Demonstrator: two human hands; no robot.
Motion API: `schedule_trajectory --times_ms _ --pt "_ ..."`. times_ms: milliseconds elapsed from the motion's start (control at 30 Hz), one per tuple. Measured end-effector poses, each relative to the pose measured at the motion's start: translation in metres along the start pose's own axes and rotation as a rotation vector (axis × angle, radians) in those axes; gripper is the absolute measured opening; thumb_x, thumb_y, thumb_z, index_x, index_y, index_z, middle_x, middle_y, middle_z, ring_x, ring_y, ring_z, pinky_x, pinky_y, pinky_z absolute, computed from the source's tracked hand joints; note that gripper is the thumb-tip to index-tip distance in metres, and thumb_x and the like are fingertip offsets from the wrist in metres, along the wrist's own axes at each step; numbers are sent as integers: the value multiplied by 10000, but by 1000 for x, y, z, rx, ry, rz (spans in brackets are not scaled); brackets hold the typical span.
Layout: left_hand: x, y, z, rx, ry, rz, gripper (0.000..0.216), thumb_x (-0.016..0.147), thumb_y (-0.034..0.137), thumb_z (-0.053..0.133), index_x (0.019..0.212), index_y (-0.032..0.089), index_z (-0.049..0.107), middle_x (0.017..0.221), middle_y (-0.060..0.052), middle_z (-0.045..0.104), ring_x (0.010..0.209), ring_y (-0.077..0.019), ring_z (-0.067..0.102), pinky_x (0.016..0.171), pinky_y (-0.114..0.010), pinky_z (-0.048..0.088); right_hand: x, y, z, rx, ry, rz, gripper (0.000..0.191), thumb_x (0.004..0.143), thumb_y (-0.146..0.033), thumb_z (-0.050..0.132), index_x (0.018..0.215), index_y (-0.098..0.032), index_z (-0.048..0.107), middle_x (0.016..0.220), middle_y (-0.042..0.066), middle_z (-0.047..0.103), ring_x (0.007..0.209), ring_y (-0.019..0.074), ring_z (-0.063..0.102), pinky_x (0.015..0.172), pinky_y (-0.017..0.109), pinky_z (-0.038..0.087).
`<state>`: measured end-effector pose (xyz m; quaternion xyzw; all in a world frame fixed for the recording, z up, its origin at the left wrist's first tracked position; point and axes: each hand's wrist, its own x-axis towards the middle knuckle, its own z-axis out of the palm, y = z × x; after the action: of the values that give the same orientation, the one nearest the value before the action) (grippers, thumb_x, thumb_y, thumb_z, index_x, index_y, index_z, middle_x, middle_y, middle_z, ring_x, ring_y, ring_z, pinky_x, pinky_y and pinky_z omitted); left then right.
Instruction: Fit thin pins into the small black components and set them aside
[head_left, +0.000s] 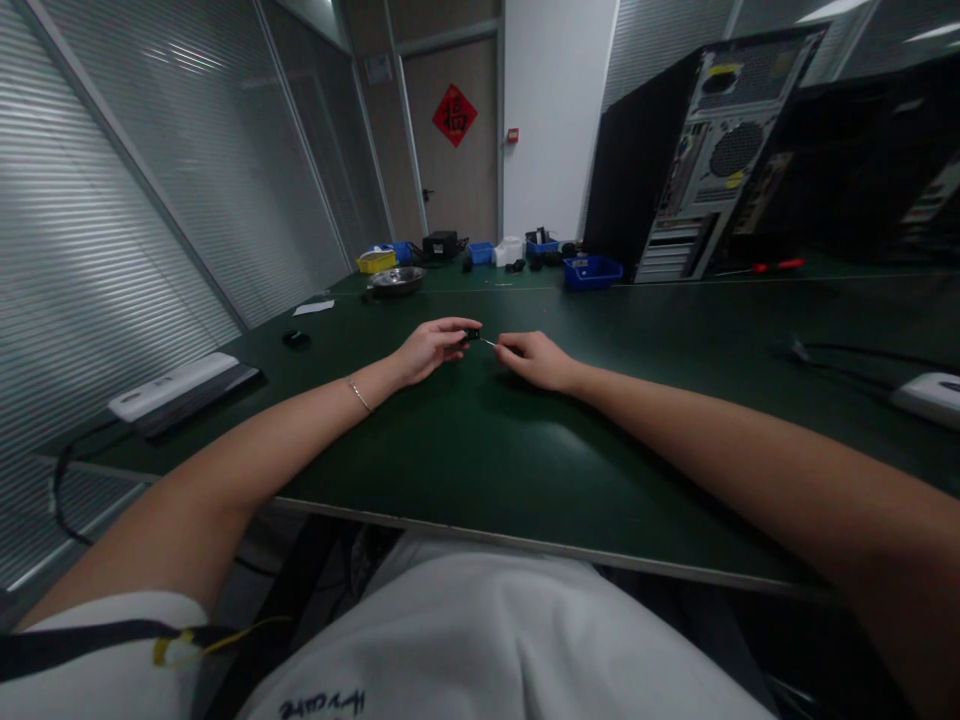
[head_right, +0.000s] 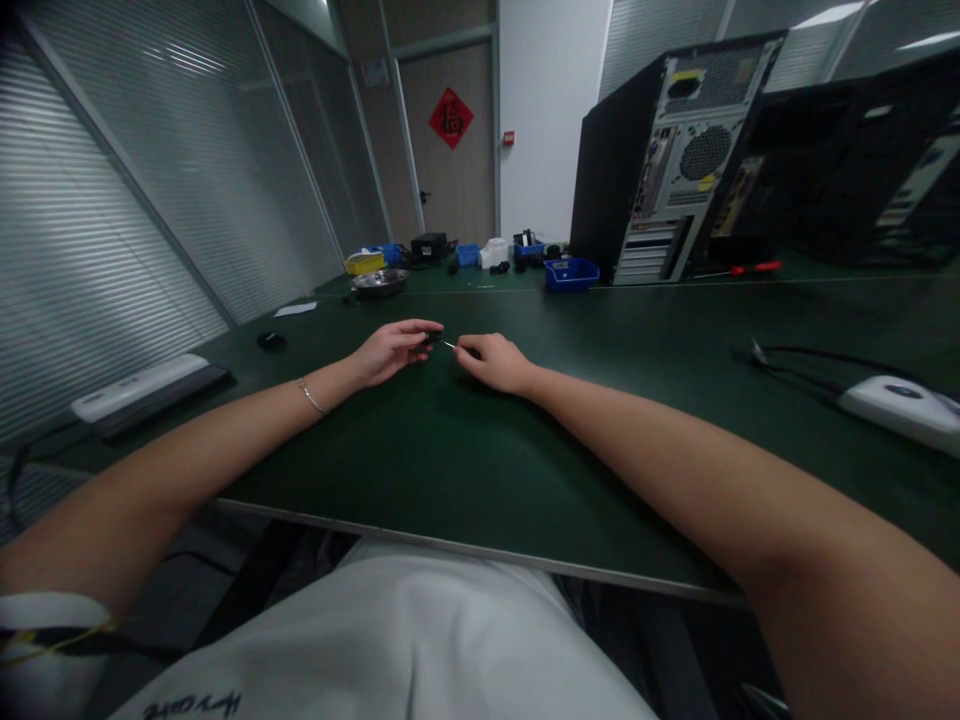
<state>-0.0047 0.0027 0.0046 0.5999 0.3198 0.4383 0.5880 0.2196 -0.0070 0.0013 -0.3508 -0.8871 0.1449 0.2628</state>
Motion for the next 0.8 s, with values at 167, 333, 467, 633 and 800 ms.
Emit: schedule_trajectory --times_ms 167,333,467,633,800 --pt "-1 1 2 48 -8 46 271 731 167 678 1000 140 700 997 -90 643 804 -132 587 682 -242 463 0 -1 -1 8 1 12 323 900 -394 374 770 -163 558 656 4 537 600 116 458 581 236 299" --pt "-3 2 7 91 -4 68 257 653 148 749 906 117 715 918 -80 667 780 -130 590 709 -262 468 0 -1 -1 3 -1 16 321 895 -393 381 770 -162 565 655 8 545 606 121 466 586 238 306" --pt "-2 1 7 82 -12 96 282 649 166 761 922 110 716 919 -88 673 802 -137 598 744 -280 476 0 -1 0 -11 10 20 311 893 -392 384 759 -166 552 641 4 538 592 118 465 582 237 305" --pt "0 -4 5 85 6 103 288 676 186 749 951 106 714 875 -85 676 758 -125 601 752 -283 486 0 -2 -1 -31 4 22 306 892 -390 387 775 -169 564 655 9 548 590 119 472 568 237 295" --pt "-1 -5 4 139 2 117 288 677 207 750 941 97 713 872 -96 679 750 -138 613 763 -305 496 -1 -4 -1 -69 -6 22 300 894 -383 390 806 -176 588 678 14 568 595 120 474 571 239 295"
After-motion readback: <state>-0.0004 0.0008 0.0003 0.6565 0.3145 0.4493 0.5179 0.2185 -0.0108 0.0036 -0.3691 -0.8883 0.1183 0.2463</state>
